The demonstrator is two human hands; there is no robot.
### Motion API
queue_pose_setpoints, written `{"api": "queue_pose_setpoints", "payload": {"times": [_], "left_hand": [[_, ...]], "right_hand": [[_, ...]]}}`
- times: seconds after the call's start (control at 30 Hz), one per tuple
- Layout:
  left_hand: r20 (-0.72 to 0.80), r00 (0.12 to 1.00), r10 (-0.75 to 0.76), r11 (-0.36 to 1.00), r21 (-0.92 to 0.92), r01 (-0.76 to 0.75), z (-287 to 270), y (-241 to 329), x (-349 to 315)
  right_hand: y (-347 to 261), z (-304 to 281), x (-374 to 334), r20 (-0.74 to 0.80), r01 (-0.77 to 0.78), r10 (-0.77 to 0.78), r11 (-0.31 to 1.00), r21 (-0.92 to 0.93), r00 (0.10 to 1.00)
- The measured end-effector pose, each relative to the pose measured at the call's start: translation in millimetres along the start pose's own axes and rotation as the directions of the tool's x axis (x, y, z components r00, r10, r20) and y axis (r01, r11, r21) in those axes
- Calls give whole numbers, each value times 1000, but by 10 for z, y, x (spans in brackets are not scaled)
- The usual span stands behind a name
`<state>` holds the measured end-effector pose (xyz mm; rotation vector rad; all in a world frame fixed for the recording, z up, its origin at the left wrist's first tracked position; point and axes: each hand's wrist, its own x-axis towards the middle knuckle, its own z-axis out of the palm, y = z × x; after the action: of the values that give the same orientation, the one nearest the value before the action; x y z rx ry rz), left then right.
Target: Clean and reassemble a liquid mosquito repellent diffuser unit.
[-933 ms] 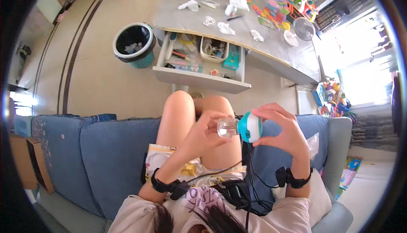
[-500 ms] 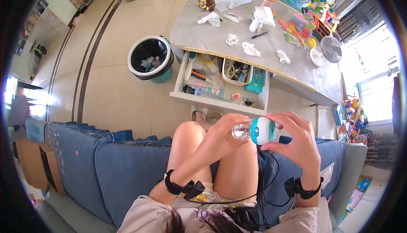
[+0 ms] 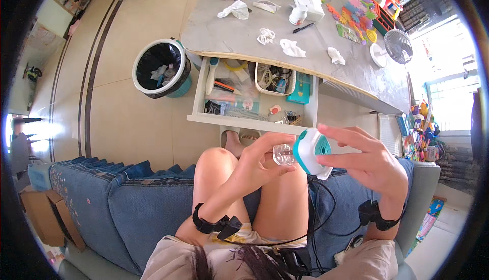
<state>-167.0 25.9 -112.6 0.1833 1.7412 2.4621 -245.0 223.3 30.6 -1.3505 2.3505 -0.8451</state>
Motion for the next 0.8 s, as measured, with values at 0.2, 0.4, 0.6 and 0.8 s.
{"api": "queue_pose_setpoints", "payload": {"times": [0.2, 0.4, 0.6, 0.8], "left_hand": [[60, 997, -45, 999, -25, 47, 0, -38, -31], [74, 997, 32, 994, 105, -39, -43, 58, 11], [60, 998, -5, 999, -34, 7, -71, 28, 39], [58, 996, -61, 998, -15, 62, -133, 49, 70]], "right_hand": [[-147, 14, 43, 14, -125, 127, 988, -95, 992], [-184, 32, 142, -28, -254, 254, 940, -228, 967], [-79, 88, 258, -121, -202, 179, 956, -214, 976], [10, 42, 273, 48, -11, 21, 982, -190, 999]]}}
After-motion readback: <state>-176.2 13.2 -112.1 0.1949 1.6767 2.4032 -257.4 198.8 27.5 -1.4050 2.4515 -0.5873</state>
